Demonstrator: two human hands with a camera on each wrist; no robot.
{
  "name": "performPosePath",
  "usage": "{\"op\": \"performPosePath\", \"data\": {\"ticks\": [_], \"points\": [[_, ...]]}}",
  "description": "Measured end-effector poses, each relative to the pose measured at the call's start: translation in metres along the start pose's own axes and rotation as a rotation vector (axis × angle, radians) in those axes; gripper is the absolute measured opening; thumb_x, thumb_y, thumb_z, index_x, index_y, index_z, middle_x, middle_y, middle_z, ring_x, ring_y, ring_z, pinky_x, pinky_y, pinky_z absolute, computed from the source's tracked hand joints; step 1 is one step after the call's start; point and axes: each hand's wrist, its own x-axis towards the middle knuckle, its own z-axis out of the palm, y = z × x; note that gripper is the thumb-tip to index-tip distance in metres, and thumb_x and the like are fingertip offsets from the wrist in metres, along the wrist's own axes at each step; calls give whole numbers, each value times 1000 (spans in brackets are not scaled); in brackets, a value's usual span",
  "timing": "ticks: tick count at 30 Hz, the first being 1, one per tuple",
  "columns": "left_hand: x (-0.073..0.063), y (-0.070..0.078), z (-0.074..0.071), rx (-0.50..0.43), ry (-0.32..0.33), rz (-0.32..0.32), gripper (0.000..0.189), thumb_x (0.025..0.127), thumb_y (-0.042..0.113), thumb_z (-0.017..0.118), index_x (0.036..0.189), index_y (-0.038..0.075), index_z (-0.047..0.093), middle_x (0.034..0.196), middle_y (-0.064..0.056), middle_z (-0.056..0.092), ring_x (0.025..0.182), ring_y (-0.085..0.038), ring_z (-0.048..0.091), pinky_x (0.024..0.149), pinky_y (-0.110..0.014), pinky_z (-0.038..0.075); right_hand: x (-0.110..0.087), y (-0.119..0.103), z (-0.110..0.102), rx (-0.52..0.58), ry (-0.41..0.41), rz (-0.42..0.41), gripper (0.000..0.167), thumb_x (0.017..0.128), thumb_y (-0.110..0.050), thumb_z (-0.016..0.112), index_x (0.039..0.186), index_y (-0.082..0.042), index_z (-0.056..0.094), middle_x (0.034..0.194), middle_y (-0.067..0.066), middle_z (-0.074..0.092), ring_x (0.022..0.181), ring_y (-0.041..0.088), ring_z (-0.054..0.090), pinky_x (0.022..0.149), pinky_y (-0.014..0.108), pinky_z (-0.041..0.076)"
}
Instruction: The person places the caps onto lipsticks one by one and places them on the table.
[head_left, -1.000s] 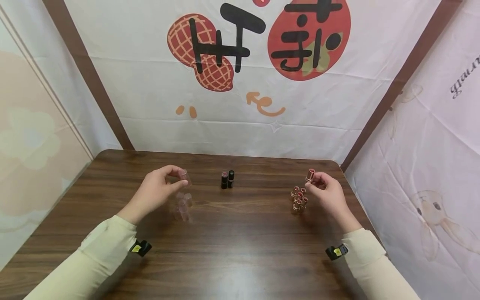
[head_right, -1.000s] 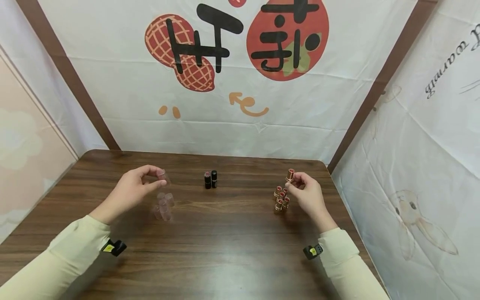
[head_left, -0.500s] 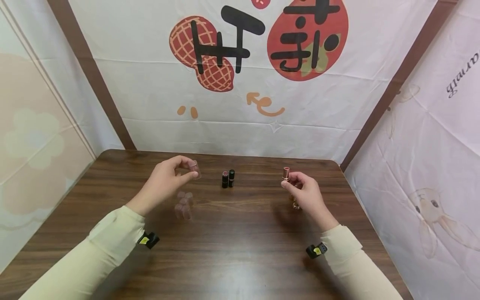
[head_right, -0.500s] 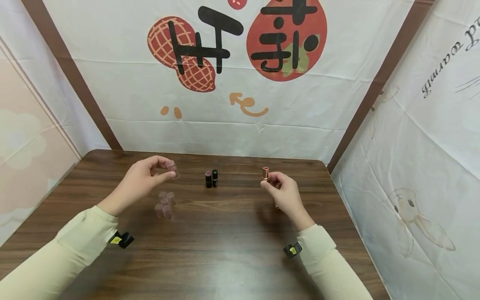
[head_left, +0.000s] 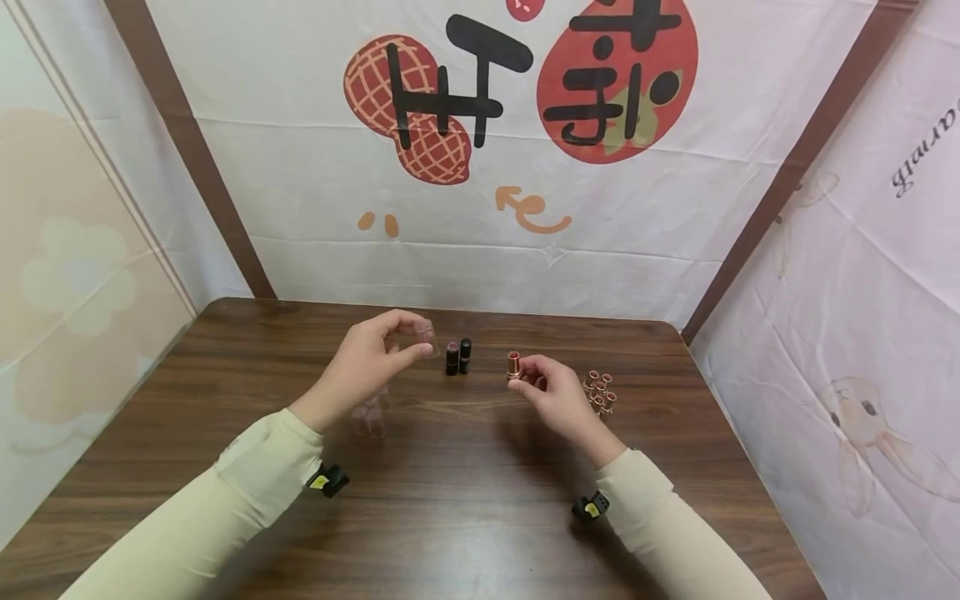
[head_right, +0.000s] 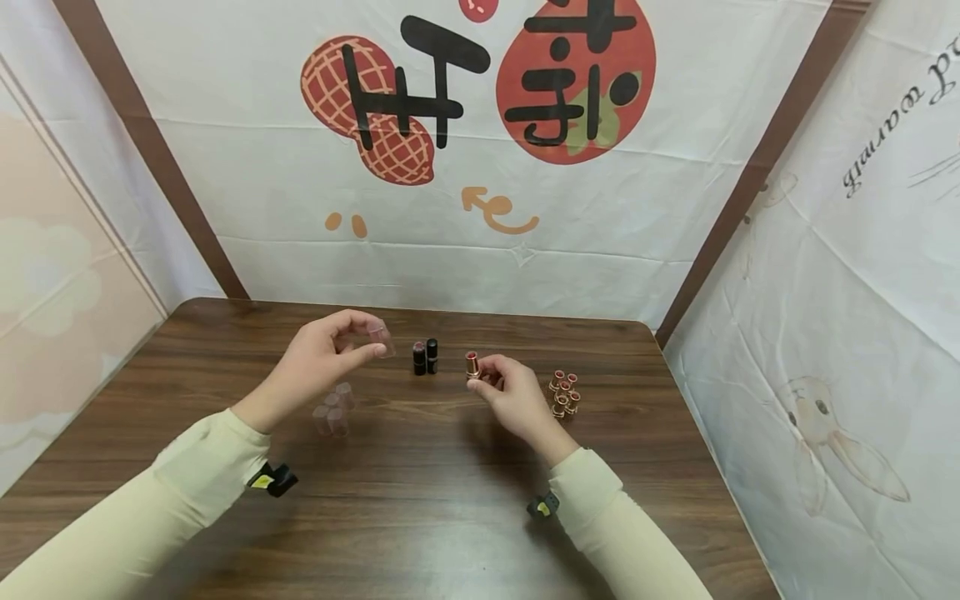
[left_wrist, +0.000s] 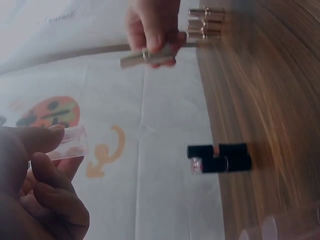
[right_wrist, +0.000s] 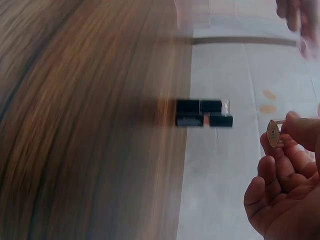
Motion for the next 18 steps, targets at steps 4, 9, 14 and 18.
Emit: {"op": "performPosePath", "data": {"ticks": [4, 9, 14, 18], "points": [[7, 8, 8, -53, -18, 29, 25, 92, 34, 79, 113, 27, 68, 108, 10, 72, 55, -14, 37, 53, -27, 37, 4, -11, 11, 36, -52, -6, 17, 93, -20, 78, 107, -13, 72, 92, -3, 69, 76, 15, 57, 66, 27, 48], [13, 16, 19, -76, -27, 35, 24, 91, 31, 80, 112, 27, 69, 106, 12, 72, 65, -15, 49, 59, -27, 42, 8, -21, 22, 69, -86, -19, 16, 92, -18, 79, 105, -13, 71, 92, -2, 70, 77, 14, 58, 67, 26, 49], [17, 21, 26, -101, -58, 26, 26, 92, 25, 79, 116, 22, 71, 111, 8, 73, 99, -10, 65, 81, -33, 52, 10, -27, 29, 86, -97, -31, 17, 92, -17, 79, 106, -13, 71, 91, -3, 69, 77, 13, 59, 66, 26, 49], [21, 23, 29, -135, -91, 28, 27, 94, 22, 77, 119, 17, 70, 111, 5, 73, 94, -10, 66, 76, -30, 52, 12, -31, 32, 107, -106, -43, 17, 92, -19, 79, 106, -13, 71, 91, -3, 69, 78, 13, 59, 66, 26, 49]]}}
